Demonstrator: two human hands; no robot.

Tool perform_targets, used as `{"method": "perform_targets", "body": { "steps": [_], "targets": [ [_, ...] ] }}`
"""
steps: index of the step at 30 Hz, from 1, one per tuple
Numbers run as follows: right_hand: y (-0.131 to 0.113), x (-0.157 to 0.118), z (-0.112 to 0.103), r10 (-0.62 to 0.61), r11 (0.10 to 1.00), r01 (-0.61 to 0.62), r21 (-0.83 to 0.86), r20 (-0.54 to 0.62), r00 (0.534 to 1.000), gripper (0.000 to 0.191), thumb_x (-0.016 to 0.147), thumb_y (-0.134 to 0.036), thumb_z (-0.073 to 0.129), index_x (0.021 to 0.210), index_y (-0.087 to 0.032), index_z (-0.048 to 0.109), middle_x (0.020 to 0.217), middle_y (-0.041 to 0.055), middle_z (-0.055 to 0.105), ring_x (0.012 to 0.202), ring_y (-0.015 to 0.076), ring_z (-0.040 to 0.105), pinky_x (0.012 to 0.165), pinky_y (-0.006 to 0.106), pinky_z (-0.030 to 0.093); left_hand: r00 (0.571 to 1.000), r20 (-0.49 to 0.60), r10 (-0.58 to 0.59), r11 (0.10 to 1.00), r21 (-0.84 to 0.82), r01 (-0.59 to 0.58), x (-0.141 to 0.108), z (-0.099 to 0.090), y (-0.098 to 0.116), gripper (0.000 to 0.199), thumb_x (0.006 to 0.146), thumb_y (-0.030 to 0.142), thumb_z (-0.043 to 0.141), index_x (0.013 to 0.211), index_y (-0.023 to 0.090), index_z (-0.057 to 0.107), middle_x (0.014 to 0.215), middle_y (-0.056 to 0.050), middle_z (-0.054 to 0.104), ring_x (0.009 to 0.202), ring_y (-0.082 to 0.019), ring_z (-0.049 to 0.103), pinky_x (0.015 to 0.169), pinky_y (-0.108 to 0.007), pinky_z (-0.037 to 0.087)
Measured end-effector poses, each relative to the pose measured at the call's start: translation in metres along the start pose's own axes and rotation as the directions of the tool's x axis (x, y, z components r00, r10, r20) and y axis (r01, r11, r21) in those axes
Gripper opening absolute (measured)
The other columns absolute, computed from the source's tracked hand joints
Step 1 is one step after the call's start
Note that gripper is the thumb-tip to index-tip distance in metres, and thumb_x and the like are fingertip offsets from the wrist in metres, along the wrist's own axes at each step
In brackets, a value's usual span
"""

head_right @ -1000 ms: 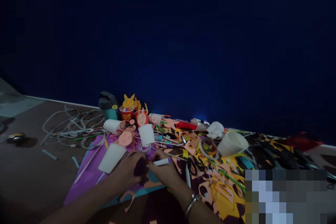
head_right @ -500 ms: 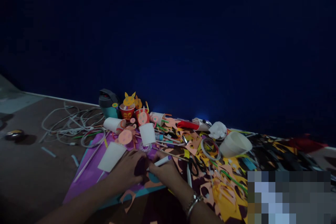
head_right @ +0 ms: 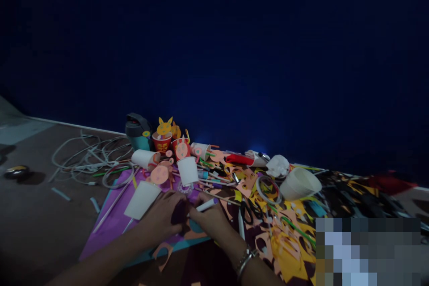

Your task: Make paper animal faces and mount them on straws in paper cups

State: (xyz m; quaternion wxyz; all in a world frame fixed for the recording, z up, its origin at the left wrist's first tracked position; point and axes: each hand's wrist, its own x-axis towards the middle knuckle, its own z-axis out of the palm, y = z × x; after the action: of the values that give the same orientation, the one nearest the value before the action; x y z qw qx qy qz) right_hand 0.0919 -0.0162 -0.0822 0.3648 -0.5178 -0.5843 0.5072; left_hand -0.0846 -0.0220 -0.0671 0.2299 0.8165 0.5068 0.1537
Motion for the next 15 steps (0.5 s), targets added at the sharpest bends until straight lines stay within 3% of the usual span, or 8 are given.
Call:
{"method": "perform_targets", "body": {
  "steps": [15],
  "targets": [
    [-0.0016, 0.0033, 0.0021, -0.050, 0.998, 0.048, -0.029, -0.070, 0.996, 0.009, 0.066, -0.017, 0.053, 0.062, -0.019, 0.046, 0.056, -0.0065, 0.044, 0.053, 0.0097, 0.040, 0.049, 0.019, 0.032, 0.998, -0.009, -0.056, 0.998, -0.033, 0.056, -0.0007, -0.0036, 0.0065, 0.046, 0.060, 0.023, 0.070, 0.101, 0.023, 0.051, 0.101, -0.004, 0.054, 0.097, -0.025, 0.048, 0.080, -0.034, 0.035]
  ]
}}
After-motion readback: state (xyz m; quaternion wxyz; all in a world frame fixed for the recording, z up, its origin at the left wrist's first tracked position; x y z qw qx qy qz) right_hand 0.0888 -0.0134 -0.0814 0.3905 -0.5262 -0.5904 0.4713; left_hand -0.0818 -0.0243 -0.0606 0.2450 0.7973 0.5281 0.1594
